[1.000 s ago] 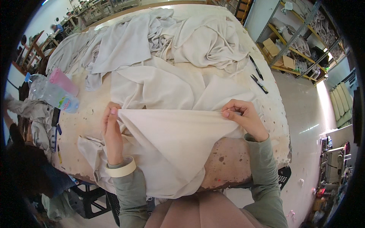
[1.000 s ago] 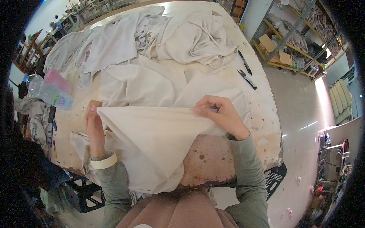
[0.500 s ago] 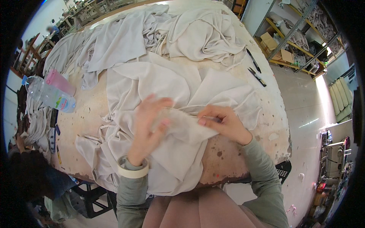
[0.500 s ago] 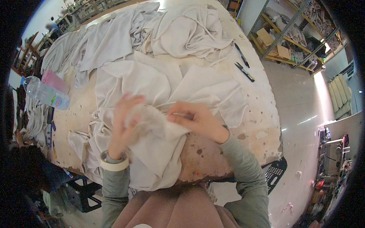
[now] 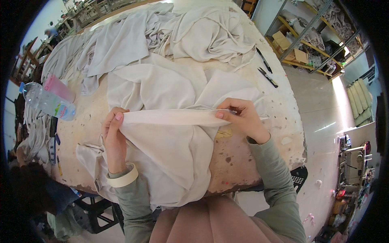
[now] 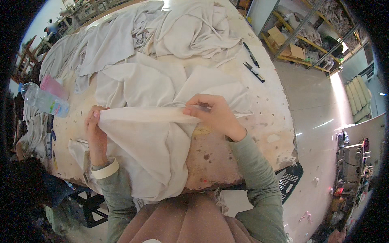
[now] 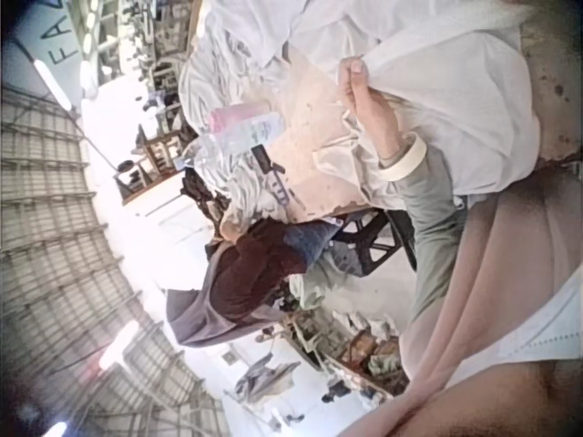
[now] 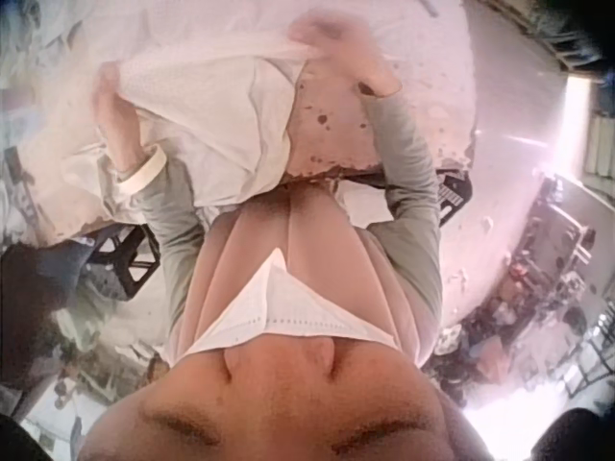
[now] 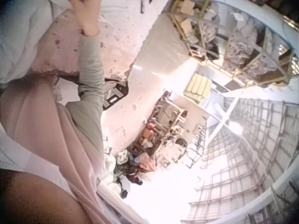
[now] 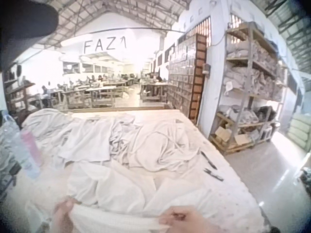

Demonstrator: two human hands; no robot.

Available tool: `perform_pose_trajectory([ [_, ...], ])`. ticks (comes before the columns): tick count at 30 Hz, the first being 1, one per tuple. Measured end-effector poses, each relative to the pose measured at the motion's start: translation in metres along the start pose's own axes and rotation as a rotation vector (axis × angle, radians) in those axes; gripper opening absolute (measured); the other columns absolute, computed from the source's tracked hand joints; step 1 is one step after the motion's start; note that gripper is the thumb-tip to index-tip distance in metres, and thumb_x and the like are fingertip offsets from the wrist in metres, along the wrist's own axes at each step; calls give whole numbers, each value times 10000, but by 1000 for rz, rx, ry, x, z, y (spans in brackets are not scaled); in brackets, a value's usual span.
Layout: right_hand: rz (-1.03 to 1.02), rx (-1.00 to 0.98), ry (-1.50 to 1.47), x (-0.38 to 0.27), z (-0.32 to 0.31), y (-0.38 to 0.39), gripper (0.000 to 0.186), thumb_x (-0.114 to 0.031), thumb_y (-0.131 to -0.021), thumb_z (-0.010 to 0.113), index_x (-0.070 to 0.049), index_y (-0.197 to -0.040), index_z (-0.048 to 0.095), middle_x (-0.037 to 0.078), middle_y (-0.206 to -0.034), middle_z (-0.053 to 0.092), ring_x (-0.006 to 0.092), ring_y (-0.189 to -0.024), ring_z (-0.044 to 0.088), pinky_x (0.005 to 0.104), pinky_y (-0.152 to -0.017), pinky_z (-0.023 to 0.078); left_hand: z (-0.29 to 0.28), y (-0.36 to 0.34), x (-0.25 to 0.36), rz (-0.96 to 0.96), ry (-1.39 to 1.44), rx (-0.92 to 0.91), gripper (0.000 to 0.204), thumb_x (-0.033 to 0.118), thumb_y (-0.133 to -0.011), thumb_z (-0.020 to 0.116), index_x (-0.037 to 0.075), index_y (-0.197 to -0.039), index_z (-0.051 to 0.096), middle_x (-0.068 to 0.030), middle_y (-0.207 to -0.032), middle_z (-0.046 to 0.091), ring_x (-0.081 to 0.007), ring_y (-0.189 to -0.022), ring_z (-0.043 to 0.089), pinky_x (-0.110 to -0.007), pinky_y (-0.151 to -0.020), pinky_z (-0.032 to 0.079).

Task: The person repairs a light-colored garment by hand, using tape to secure seams and shears to trim excess fabric. They repeatedly fold, align, and tape sections of the garment, then cut and adjust the edges.

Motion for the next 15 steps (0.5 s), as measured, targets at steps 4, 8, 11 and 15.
perform_pose_trajectory([
  [4,-2,-18,-1,2,-5,0,151,-156,-827,684,-10,-861,663,-30,-772,607,45,-753,488,219,-696,404,-15,-1,-4,-13,30,57,209,232,-903,534,52,-802,566,13,-777,525,-105,-838,493,-282,-825,374],
  [8,-26,-26,101,2,-7,-2,149,-156,-833,681,-12,-869,660,-27,-770,603,47,-736,477,213,-682,399,-46,0,-3,69,72,470,170,202,-922,507,41,-946,556,-11,-906,534,-123,-925,493,-295,-872,372],
  [11,-76,0,118,-1,-1,-3,116,-114,-829,682,-7,-866,654,-29,-754,591,45,-705,468,205,-658,391,-39,7,12,259,-181,692,245,193,-907,534,26,-1085,531,-55,-1074,536,-179,-1075,462,-348,-961,332],
  [15,-30,-14,4,5,25,2,106,-90,-819,690,-12,-879,650,-26,-728,568,49,-643,441,196,-609,374,54,17,14,526,-550,44,411,190,-832,645,48,-1195,516,-114,-1244,504,-267,-1235,359,-430,-1047,229],
])
Point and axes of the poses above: each hand's wrist, its own y-axis away from the middle knuckle, its own z-axis out of the palm, x = y × z, the point moved 7 cm from there along -y, towards the middle knuckle
